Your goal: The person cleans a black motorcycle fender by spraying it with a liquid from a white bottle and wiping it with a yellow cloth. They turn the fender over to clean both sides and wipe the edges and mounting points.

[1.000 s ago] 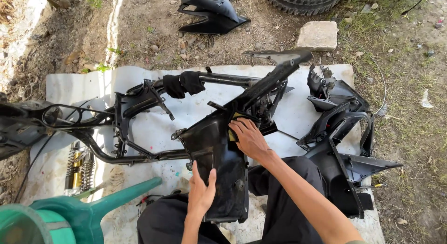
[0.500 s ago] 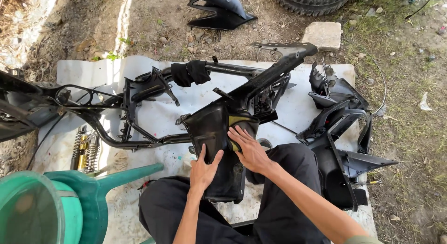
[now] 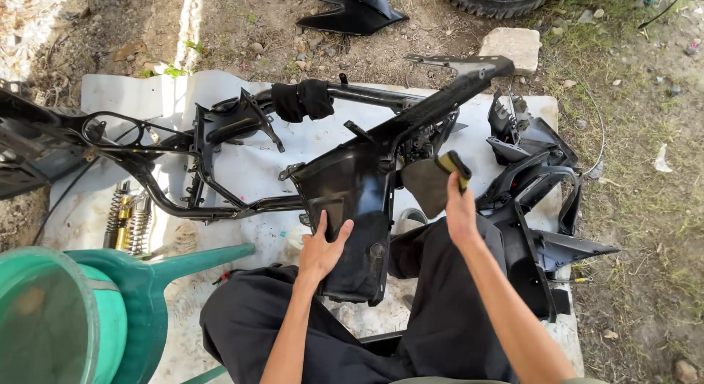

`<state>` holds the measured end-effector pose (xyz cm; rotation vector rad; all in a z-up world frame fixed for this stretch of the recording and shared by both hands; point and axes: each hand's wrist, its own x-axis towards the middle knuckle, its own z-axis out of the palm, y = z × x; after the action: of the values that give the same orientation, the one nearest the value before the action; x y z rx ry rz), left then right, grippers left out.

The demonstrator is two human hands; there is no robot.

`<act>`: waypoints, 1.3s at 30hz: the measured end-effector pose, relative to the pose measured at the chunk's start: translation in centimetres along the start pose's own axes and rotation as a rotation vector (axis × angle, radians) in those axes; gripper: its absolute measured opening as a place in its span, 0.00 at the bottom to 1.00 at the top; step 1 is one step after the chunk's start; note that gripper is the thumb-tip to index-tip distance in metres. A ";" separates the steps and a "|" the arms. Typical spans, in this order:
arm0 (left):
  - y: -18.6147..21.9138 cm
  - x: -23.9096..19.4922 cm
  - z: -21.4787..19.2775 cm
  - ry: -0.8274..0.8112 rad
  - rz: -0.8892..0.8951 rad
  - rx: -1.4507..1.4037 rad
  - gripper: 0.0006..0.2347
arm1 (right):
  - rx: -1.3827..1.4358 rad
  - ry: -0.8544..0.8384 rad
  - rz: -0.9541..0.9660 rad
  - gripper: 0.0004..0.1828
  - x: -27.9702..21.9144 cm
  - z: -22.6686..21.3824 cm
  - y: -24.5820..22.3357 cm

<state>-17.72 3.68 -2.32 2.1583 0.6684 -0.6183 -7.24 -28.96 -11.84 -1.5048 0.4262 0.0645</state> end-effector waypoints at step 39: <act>-1.2 3.2 2.2 -0.019 0.109 -0.047 0.33 | -1.136 -0.435 -0.838 0.36 -15.4 10.0 -6.7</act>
<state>-16.60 3.44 -6.19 2.1270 0.5457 -0.5595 -17.10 -16.39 -0.61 -2.5849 -0.7530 -0.0425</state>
